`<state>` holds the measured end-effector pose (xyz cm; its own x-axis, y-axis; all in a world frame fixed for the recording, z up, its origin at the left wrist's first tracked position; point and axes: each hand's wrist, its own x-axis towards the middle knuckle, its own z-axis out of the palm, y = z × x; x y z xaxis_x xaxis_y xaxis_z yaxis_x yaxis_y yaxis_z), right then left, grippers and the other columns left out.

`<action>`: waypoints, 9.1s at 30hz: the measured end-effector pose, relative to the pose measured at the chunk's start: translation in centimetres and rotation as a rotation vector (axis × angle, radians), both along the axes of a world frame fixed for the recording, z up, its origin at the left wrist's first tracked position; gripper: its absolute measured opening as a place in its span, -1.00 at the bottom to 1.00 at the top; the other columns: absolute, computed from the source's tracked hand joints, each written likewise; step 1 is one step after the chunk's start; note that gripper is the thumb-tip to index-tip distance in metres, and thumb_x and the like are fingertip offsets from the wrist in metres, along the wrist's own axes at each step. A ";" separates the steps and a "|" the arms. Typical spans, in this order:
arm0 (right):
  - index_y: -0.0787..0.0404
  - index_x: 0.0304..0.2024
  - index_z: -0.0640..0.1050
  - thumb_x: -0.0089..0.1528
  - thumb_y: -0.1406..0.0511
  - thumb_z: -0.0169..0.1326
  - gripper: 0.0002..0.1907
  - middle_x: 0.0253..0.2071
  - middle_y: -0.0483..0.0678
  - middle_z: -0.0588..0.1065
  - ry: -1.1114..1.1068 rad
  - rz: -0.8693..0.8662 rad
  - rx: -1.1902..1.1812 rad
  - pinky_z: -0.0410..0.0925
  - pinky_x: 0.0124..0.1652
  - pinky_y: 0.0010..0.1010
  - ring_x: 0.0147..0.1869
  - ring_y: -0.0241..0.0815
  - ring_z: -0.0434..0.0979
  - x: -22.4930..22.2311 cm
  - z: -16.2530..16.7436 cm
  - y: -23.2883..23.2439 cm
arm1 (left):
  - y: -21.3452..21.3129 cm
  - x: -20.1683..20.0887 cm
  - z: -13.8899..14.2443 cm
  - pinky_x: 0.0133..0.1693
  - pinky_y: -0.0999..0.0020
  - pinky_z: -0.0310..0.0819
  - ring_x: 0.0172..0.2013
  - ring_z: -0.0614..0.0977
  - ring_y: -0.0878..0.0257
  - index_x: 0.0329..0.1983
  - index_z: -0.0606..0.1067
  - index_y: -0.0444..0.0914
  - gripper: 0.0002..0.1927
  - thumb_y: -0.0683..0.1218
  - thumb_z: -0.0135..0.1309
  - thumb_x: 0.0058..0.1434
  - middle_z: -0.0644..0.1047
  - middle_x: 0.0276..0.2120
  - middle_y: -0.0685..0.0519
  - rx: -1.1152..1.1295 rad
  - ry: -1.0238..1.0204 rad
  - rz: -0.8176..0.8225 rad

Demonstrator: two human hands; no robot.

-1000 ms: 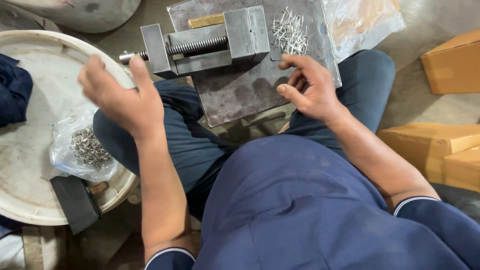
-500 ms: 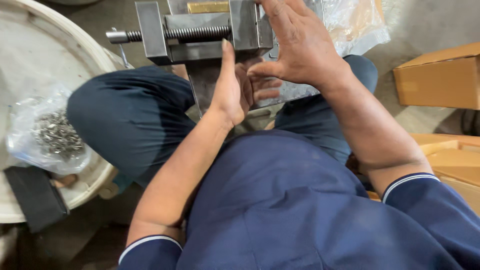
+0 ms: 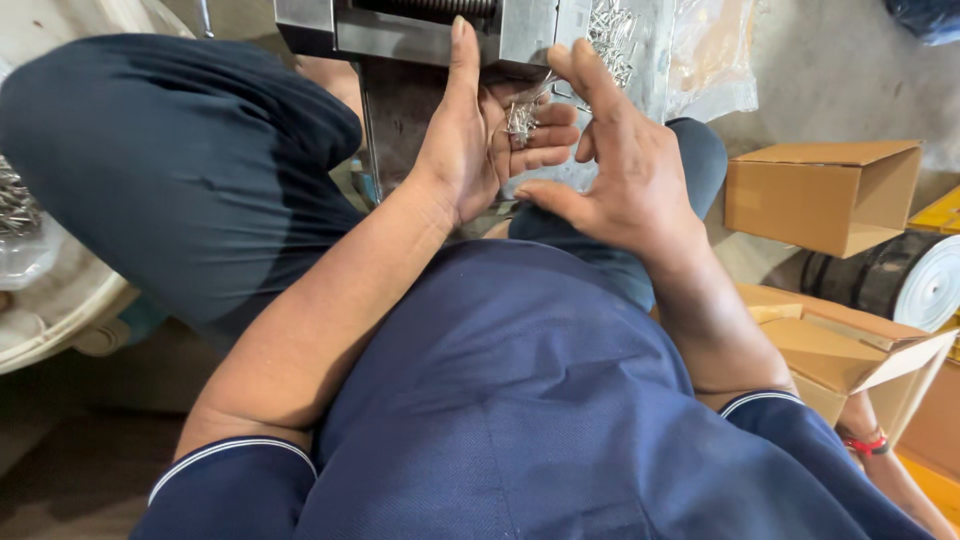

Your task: The person sits cross-legged on the floor and uses a metal bending tool to bend small metal pins. They pick up pins from a pile, place them into the tool's slot, and bend them using the tool's lever. The person also uses a small wooden block to adjust the tool's mechanism.

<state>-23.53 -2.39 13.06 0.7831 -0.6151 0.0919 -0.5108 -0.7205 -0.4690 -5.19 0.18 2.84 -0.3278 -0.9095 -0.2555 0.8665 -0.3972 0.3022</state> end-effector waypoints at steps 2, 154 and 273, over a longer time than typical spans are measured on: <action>0.28 0.58 0.00 0.15 0.22 0.52 0.20 0.47 0.03 0.36 -0.058 -0.047 0.086 0.44 -0.18 -0.51 -0.24 -0.25 0.49 -0.9 -0.3 0.3 | 0.1 0.1 0.2 -0.15 0.22 0.73 -0.23 0.73 0.10 0.10 0.44 -0.39 0.03 0.62 -0.35 0.21 0.63 -0.19 -0.19 -0.004 -0.011 0.000; 0.18 -0.09 0.66 0.33 0.37 0.27 -0.89 -0.33 -0.04 0.45 -0.180 -0.320 -0.114 0.32 -0.34 -0.26 -0.35 -0.07 0.48 -2.5 -8.5 -0.8 | 5.0 19.8 2.5 -0.31 0.45 0.41 -0.41 0.56 0.24 -0.14 0.50 -0.47 -0.93 -0.32 0.15 0.43 0.54 -0.35 -0.09 -0.080 -1.448 0.736; 0.19 -0.09 0.61 0.34 0.33 0.30 -0.87 -0.26 -0.03 0.48 -0.027 -0.286 -0.075 0.40 -0.27 -0.24 -0.26 -0.02 0.55 0.1 -7.9 -2.3 | 2.2 4.1 0.0 -0.20 0.24 0.53 -0.27 0.65 0.09 0.00 0.54 -0.28 -0.75 -0.09 0.24 0.32 0.60 -0.29 0.03 -0.807 -1.587 0.103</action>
<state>-23.40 -4.65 5.19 0.5758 -0.8010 0.1640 -0.6860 -0.5824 -0.4361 -1.11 2.43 2.80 -0.1736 -0.9558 0.2373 -0.4121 0.2894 0.8640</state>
